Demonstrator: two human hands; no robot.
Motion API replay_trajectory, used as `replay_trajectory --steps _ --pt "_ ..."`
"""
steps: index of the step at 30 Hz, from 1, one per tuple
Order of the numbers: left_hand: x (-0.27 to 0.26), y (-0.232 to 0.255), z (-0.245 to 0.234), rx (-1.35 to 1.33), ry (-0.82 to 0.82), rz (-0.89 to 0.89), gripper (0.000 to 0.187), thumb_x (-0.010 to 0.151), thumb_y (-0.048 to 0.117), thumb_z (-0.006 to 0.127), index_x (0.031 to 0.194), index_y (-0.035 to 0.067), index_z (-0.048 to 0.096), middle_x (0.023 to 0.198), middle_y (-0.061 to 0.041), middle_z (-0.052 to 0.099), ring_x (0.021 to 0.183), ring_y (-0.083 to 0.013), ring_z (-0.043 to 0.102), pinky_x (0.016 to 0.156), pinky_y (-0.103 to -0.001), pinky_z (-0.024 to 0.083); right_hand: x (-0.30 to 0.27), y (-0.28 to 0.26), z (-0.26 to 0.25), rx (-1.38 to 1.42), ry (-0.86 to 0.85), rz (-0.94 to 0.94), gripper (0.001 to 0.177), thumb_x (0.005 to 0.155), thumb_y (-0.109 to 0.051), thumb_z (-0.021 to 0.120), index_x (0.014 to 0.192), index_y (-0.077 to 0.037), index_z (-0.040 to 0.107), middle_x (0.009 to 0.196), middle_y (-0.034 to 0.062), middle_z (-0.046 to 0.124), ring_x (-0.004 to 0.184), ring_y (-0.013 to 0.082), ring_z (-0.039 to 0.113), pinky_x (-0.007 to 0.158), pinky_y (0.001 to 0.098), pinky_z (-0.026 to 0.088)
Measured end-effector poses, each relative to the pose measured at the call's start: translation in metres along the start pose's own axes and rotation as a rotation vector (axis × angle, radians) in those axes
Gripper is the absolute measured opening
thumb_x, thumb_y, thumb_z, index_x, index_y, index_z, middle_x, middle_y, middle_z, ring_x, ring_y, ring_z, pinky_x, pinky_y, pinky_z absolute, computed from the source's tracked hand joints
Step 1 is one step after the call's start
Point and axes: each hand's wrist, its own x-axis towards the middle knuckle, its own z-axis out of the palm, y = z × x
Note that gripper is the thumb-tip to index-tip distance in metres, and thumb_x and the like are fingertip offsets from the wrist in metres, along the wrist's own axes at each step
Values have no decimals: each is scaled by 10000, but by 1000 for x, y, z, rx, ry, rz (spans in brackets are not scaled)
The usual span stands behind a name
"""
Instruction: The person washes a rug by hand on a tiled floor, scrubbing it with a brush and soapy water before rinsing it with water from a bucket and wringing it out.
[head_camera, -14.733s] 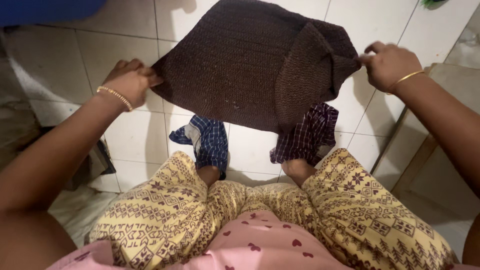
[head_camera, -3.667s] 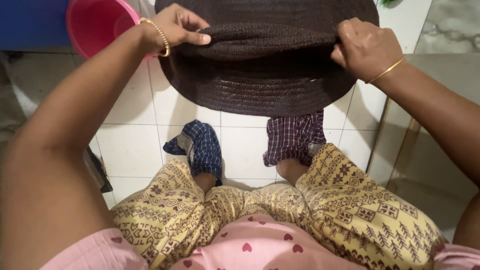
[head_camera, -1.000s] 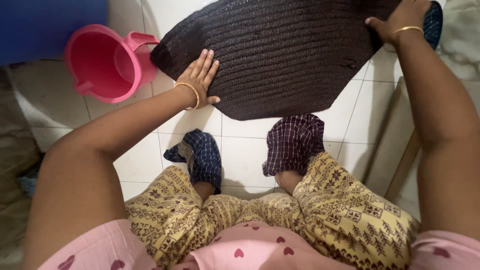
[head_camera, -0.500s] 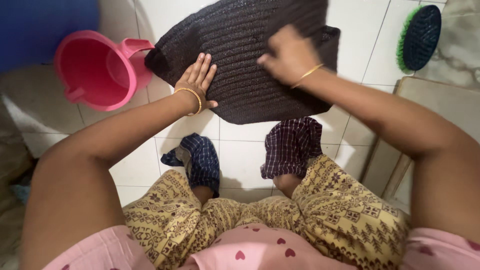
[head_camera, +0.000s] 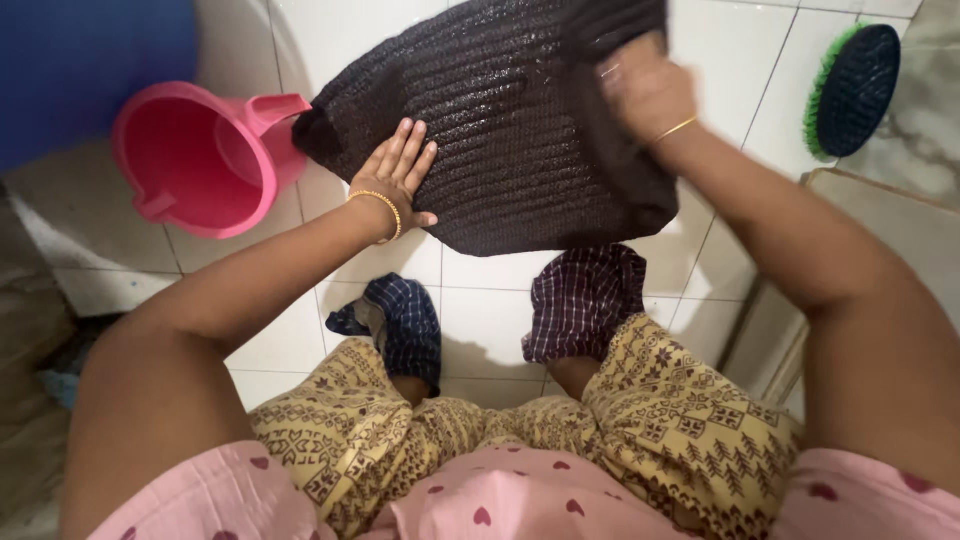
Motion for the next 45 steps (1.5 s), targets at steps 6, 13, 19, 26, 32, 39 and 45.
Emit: replay_trajectory --steps 6,13,19,26,32,39,45 --pt "2 -1 5 -43 12 8 1091 882 769 425 1623 129 -55 1677 -145 -187 1529 -303 -205 1226 -412 -29 -38 197 -43 -439 -1 277 249 1022 -228 604 968 3 682 935 246 688 787 431 655 673 530 524" --pt "0 -1 1 -4 11 11 1117 876 786 418 1622 110 -66 1673 -162 -197 1528 -316 -214 1225 -414 -39 -141 263 -74 -252 -137 533 717 873 -252 710 1361 170 396 1376 435 430 1302 588 484 1117 547 432" --pt "0 -2 5 -22 63 11 1126 869 786 426 1626 108 -58 1674 -169 -185 1531 -319 -200 1235 -418 -22 -112 226 -87 -122 -370 896 1125 839 -488 888 1549 116 260 1564 368 286 1323 576 487 1089 569 476" --pt "-2 -11 23 18 290 79 1124 874 779 427 1615 31 36 1677 -222 -77 1545 -358 -105 1245 -426 27 -95 189 -102 192 -238 973 1209 813 -497 801 1613 38 69 1633 335 -20 1151 605 520 841 520 617" --pt "-3 -9 27 30 379 105 1118 881 765 445 1618 8 82 1681 -243 -17 1552 -374 -52 1245 -437 79 -101 202 -86 -174 -131 949 1212 869 -530 863 1643 27 113 1635 353 23 1365 654 332 1103 581 422" --pt "-3 -7 24 35 324 83 1126 876 769 440 1612 16 44 1670 -239 -60 1541 -370 -91 1237 -437 54 -82 78 -58 231 -59 742 1109 820 -519 765 1669 -104 186 1588 438 -71 1375 641 311 1190 583 340" --pt "1 -4 12 11 176 56 1135 865 778 437 1611 49 -10 1667 -223 -138 1531 -355 -158 1230 -434 10 -11 -143 -61 89 -356 260 792 745 -363 687 1449 -80 461 1439 252 348 1319 447 395 986 576 515"
